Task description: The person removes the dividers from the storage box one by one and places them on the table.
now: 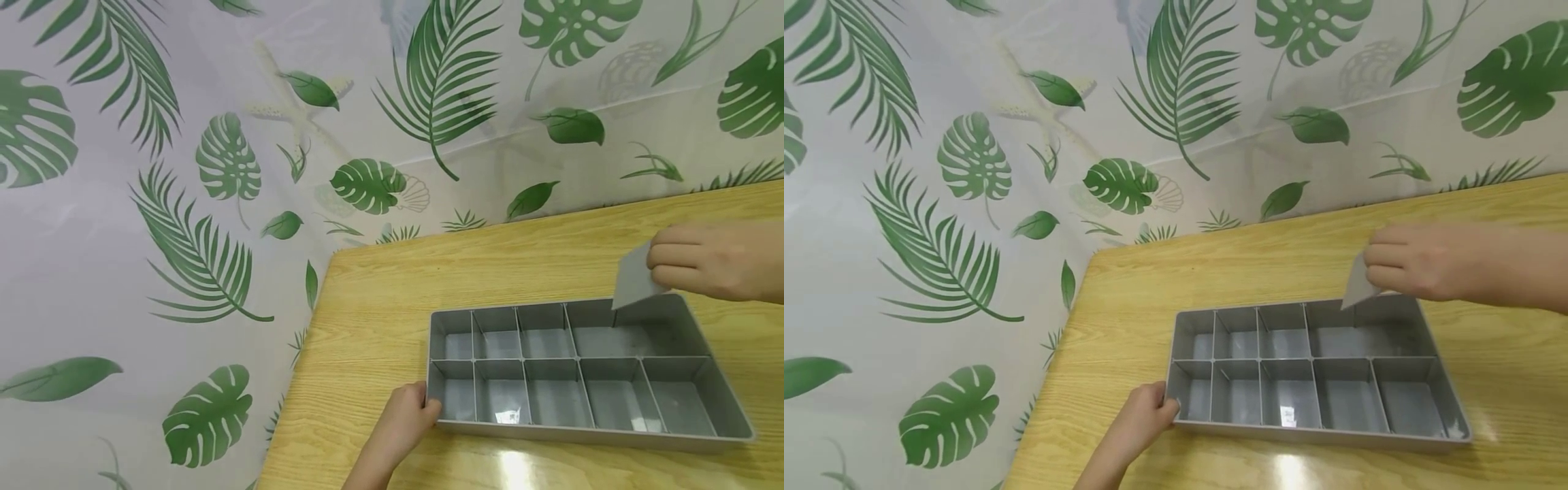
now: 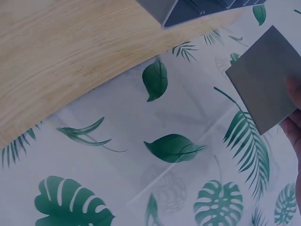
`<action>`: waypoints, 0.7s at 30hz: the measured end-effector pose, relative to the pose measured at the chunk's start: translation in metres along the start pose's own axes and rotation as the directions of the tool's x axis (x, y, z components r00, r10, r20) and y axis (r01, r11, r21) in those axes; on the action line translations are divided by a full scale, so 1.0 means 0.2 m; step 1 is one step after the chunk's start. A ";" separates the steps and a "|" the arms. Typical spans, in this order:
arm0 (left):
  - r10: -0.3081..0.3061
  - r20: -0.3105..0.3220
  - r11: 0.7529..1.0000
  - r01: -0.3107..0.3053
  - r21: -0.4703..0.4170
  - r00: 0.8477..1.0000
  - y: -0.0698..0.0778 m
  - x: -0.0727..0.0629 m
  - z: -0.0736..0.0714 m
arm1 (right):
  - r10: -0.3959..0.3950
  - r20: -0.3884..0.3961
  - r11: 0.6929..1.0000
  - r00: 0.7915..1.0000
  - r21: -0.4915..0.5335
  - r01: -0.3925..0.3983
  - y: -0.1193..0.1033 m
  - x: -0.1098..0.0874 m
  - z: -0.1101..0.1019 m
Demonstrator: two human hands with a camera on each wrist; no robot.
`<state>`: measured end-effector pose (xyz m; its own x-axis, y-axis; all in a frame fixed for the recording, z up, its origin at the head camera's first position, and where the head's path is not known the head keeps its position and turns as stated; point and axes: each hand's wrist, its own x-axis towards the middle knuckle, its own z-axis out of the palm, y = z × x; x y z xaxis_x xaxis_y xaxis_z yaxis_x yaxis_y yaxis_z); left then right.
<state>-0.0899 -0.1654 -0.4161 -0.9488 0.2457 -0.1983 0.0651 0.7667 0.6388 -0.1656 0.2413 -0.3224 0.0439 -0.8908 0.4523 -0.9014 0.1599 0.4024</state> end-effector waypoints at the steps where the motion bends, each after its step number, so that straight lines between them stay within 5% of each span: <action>1: 0.000 -0.001 1.000 0.000 0.001 1.000 0.00 0.00 0.00 | 0.010 -0.007 1.000 1.000 -0.011 -0.011 0.01 -0.01 0.00; 7: 0.000 -0.009 1.000 0.000 -0.006 1.000 0.00 0.00 0.01 | 0.115 -0.027 0.992 0.993 -0.042 -0.116 0.07 -0.12 0.02; 12: -0.010 -0.007 1.000 0.010 -0.019 1.000 0.01 0.00 0.02 | 0.265 -0.018 0.958 0.964 -0.105 -0.266 0.08 -0.24 0.06; 17: -0.007 -0.025 1.000 0.007 -0.009 1.000 0.01 0.00 0.03 | 0.426 -0.051 0.885 0.903 -0.184 -0.428 0.10 -0.35 0.13; 21: -0.008 -0.028 1.000 0.008 -0.009 1.000 0.02 0.00 0.04 | 0.563 -0.099 0.786 0.821 -0.244 -0.568 0.13 -0.42 0.19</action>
<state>-0.0880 -0.1577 -0.4191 -0.9575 0.2228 -0.1830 0.0545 0.7631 0.6439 -0.2087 0.3049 -0.3809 -0.4287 -0.5993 0.6760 -0.6284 0.7355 0.2535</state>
